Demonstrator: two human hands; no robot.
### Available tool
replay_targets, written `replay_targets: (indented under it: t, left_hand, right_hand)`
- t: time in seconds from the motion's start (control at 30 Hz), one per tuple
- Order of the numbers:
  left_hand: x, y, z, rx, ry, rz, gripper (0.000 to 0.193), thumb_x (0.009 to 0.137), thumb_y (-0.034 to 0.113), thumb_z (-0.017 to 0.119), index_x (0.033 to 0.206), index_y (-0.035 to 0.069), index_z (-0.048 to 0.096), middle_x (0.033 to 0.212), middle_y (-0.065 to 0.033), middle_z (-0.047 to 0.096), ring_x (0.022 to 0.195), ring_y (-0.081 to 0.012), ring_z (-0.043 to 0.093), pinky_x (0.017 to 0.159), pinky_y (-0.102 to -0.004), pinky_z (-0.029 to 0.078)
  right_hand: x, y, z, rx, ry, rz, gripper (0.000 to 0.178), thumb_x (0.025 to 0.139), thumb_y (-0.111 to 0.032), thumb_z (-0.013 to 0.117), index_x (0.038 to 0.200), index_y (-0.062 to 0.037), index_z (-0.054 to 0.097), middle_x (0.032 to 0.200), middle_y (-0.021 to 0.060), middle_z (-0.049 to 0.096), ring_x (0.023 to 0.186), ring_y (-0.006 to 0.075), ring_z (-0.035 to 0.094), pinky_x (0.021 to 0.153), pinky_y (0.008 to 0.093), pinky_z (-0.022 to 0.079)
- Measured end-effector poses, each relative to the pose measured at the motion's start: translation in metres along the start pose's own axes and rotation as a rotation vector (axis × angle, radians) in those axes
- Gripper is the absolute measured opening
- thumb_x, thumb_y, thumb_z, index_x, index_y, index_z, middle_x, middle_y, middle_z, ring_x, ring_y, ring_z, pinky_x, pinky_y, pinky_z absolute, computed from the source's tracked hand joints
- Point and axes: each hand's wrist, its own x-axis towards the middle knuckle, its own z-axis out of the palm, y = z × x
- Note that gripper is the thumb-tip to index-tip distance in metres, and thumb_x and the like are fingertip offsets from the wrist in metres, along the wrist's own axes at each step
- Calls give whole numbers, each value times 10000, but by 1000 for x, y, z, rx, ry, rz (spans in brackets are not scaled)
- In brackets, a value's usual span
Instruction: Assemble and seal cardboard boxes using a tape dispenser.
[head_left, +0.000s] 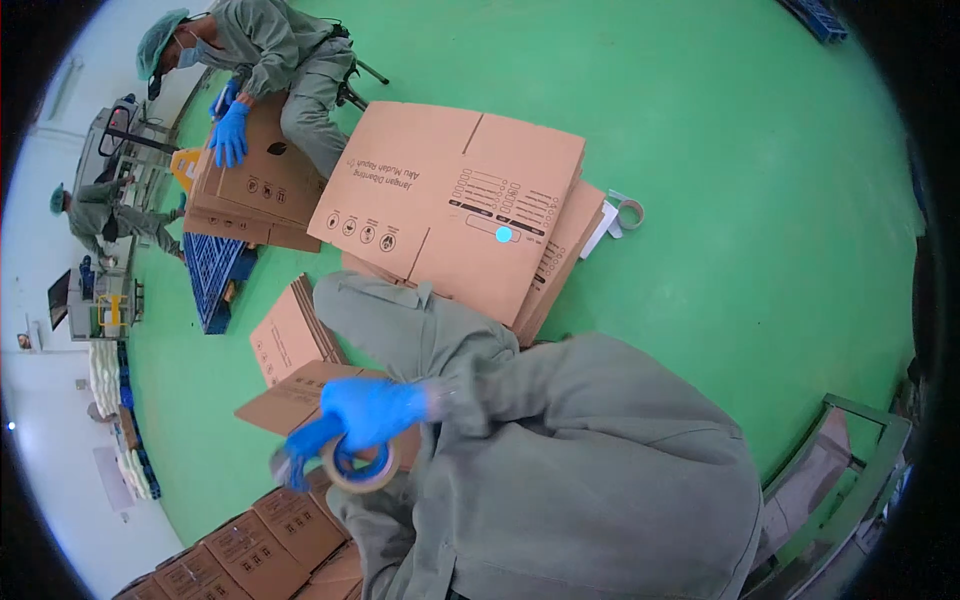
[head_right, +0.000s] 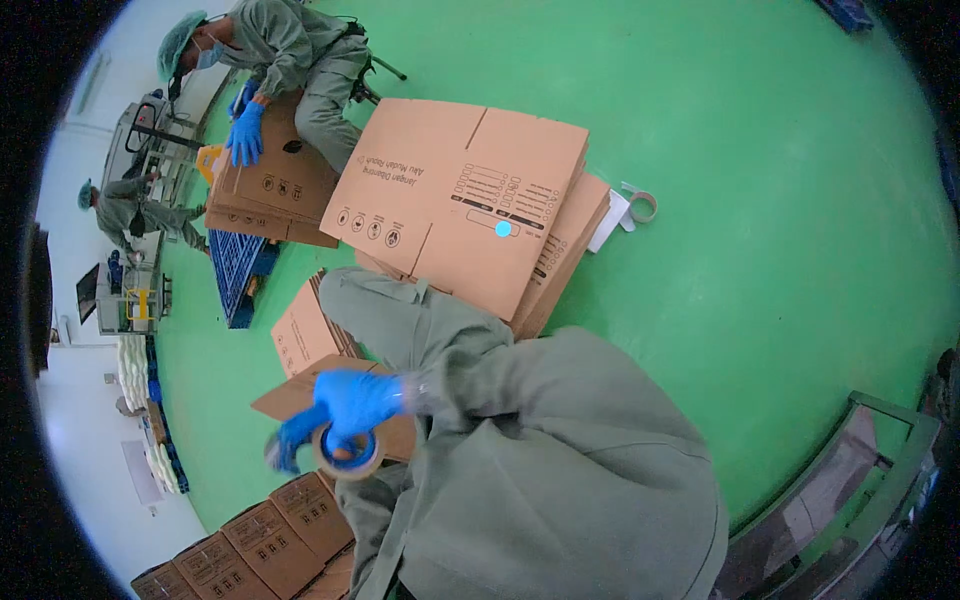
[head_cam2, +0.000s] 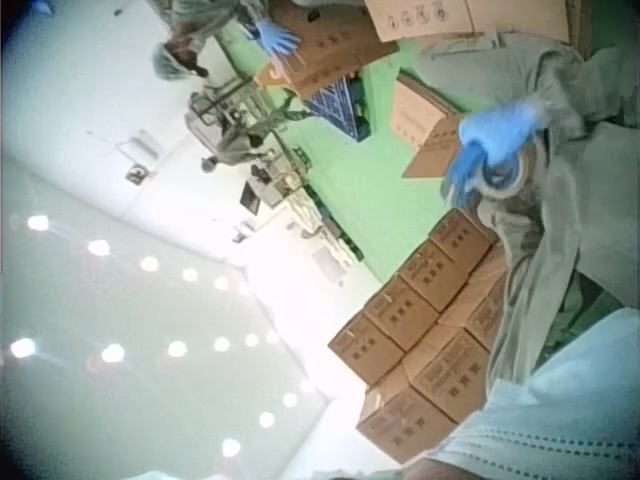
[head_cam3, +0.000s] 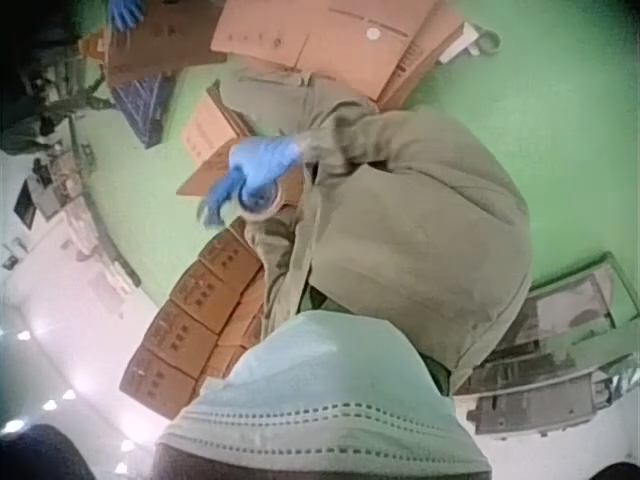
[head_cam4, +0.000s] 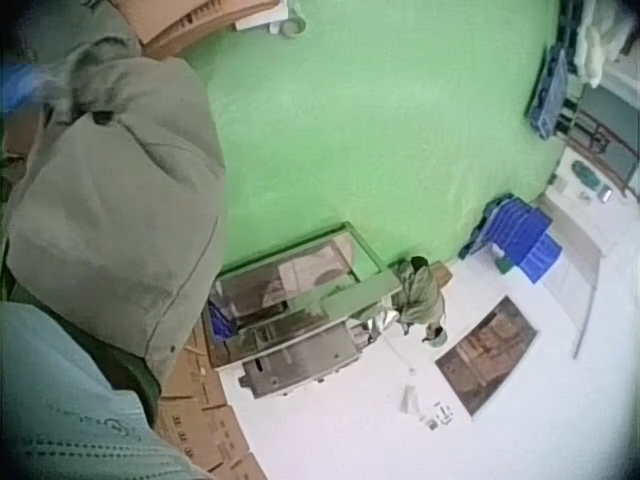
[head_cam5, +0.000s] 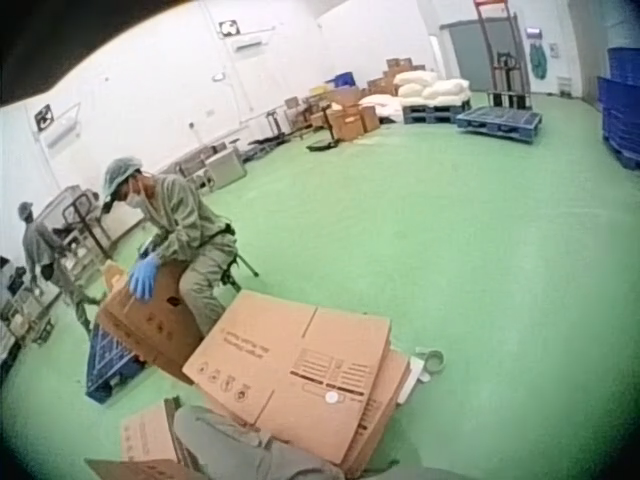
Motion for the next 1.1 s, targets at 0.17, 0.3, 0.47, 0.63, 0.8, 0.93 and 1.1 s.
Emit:
replay_targets:
  t: [0.17, 0.3, 0.47, 0.63, 0.8, 0.93, 1.1]
  left_hand:
    - [49, -89, 29, -7, 280, -33, 506, 801, 98, 641, 1234, -52, 425, 1155, -161, 558, 919, -276, 598, 782, -420, 512]
    - [79, -113, 7, -282, 119, -253, 366, 787, 96, 650, 1098, -68, 550, 1051, -138, 612, 859, -279, 617, 726, -431, 524]
    - [87, -75, 0, -267, -71, -142, 382, 807, 98, 634, 1136, -71, 538, 1053, -140, 614, 882, -266, 615, 754, -412, 523]
    - [92, -45, 1, -101, 26, -233, 372, 805, 121, 642, 1116, -55, 537, 1026, -152, 610, 871, -276, 613, 734, -443, 529]
    - [85, -41, -4, -54, 16, -331, 434, 818, 158, 649, 1178, -26, 492, 1118, -167, 577, 925, -304, 603, 743, -465, 530]
    - [70, -35, 0, 26, 11, -272, 447, 825, 186, 655, 1188, -10, 485, 1152, -165, 561, 953, -309, 598, 760, -470, 530]
    - [66, -41, 2, -78, 12, -266, 413, 834, 154, 648, 1185, 0, 492, 1141, -156, 570, 960, -291, 599, 774, -448, 533]
  right_hand:
    - [-129, 93, -84, 594, 1214, 55, 360, 716, -59, 655, 1064, -3, 583, 906, 49, 583, 872, 155, 565, 778, 312, 480]
    - [-290, 226, -124, -6, 2049, 241, 265, 780, -57, 569, 1033, 17, 598, 872, 55, 628, 724, 142, 591, 635, 301, 499]
    - [-460, 389, -40, -66, 1722, 1572, 276, 693, -221, 659, 854, 0, 688, 748, 196, 659, 699, 332, 662, 618, 424, 490]
    - [-477, 435, 10, -50, 1255, 1871, 288, 688, -233, 659, 904, -47, 702, 903, 202, 672, 835, 358, 661, 724, 426, 515]
    - [-422, 410, -85, -156, 1600, 1778, 461, 676, -266, 678, 1076, -40, 645, 1108, 215, 622, 1015, 372, 606, 844, 397, 504]
    - [-411, 478, -155, 21, 1764, 1559, 577, 721, -254, 665, 1223, -4, 530, 1156, 215, 600, 1055, 358, 584, 883, 398, 474]
    - [-408, 614, -165, 937, 1963, 63, 401, 799, -157, 634, 1150, 21, 557, 1077, 95, 624, 951, 212, 595, 817, 360, 488]
